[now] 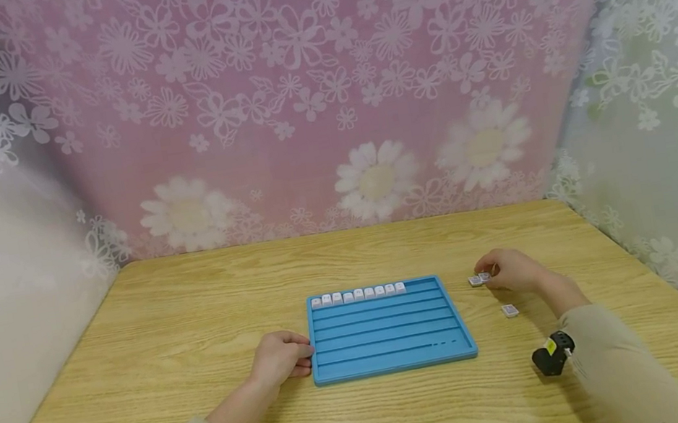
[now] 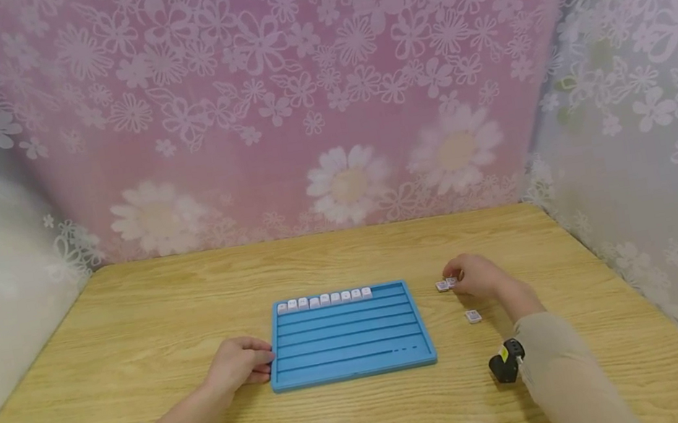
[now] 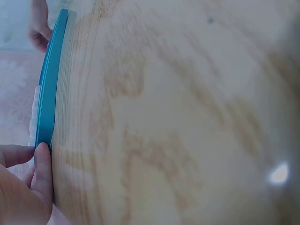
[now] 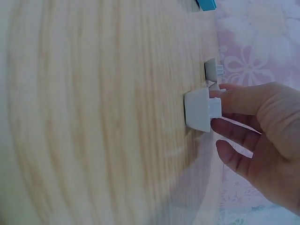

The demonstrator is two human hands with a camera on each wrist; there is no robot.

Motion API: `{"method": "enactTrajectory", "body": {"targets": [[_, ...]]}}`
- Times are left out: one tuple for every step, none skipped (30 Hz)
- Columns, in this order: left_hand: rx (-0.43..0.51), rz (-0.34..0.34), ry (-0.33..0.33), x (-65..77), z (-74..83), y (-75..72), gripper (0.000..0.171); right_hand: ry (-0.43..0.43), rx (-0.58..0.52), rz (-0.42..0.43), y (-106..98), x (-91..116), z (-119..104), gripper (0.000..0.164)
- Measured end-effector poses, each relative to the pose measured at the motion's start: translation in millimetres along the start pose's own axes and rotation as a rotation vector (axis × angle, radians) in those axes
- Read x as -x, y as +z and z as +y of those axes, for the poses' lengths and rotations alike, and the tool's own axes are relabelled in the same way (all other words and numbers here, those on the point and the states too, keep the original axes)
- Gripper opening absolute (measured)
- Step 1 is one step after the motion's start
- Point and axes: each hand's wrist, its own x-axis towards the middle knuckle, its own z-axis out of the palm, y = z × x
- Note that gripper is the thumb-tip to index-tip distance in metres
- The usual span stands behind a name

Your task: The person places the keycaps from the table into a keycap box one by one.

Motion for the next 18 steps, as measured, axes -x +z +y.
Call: {"method": "enactTrajectory", "body": {"targets": [[0.0,0.0,0.001,0.4,0.4,-0.1,0.013,0.003,0.003,0.001,-0.1,0.4,0.0,0.027],[0.0,0.001,0.002,0.8,0.6,-0.3,0.013,0.004,0.008,0.003,-0.2,0.8,0.2,0.027],[0.001,0.001,0.003,1.2,0.8,-0.4,0.013,0.007,0.01,0.006,-0.3,1.3,0.4,0.027],[0.001,-0.001,0.004,1.4,0.9,-0.3,0.013,0.009,0.015,0.011,-0.7,1.9,0.7,0.027],[0.002,-0.001,0.005,1.9,1.4,-0.4,0.013,0.01,0.017,0.016,-1.2,2.6,0.8,0.028],[0.001,-0.001,0.005,2.3,1.8,-0.4,0.013,0.007,0.014,0.019,-1.8,3.4,0.7,0.028],[0.001,0.0,0.004,2.5,2.0,-0.2,0.013,0.009,0.014,0.026,-2.5,4.0,0.4,0.029],[0.0,0.0,0.004,2.5,2.0,-0.2,0.013,0.01,0.011,0.03,-3.3,4.7,-0.1,0.03],[0.0,0.001,0.003,2.7,2.2,-0.1,0.013,0.01,0.009,0.035,-4.1,5.3,-0.8,0.031],[-0.001,0.001,0.003,2.6,2.2,-0.1,0.013,0.008,0.011,0.039,-5.0,6.0,-1.6,0.032],[0.0,0.002,0.004,2.7,2.4,-0.2,0.013,0.008,0.011,0.043,-5.8,6.4,-2.3,0.033],[-0.001,0.002,0.005,2.8,2.4,-0.2,0.013,0.006,0.013,0.046,-6.5,6.8,-3.0,0.033],[0.0,0.002,0.005,2.8,2.3,-0.2,0.013,0.005,0.019,0.05,-7.2,7.1,-3.7,0.033],[0.001,0.001,0.005,2.8,2.3,-0.2,0.013,-0.002,0.021,0.052,-7.9,7.5,-4.5,0.032],[0.002,0.0,0.006,3.0,2.3,-0.3,0.013,-0.008,0.022,0.055,-8.5,8.0,-5.6,0.032],[0.004,-0.001,0.006,3.1,2.3,-0.3,0.013,-0.012,0.026,0.058,-8.9,8.3,-6.3,0.031],[0.006,-0.001,0.006,3.2,2.4,-0.3,0.012,-0.014,0.028,0.06,-9.2,8.4,-7.1,0.03],[0.007,-0.002,0.005,3.3,2.4,-0.2,0.012,-0.017,0.027,0.062,-9.4,8.5,-8.0,0.029]]}}
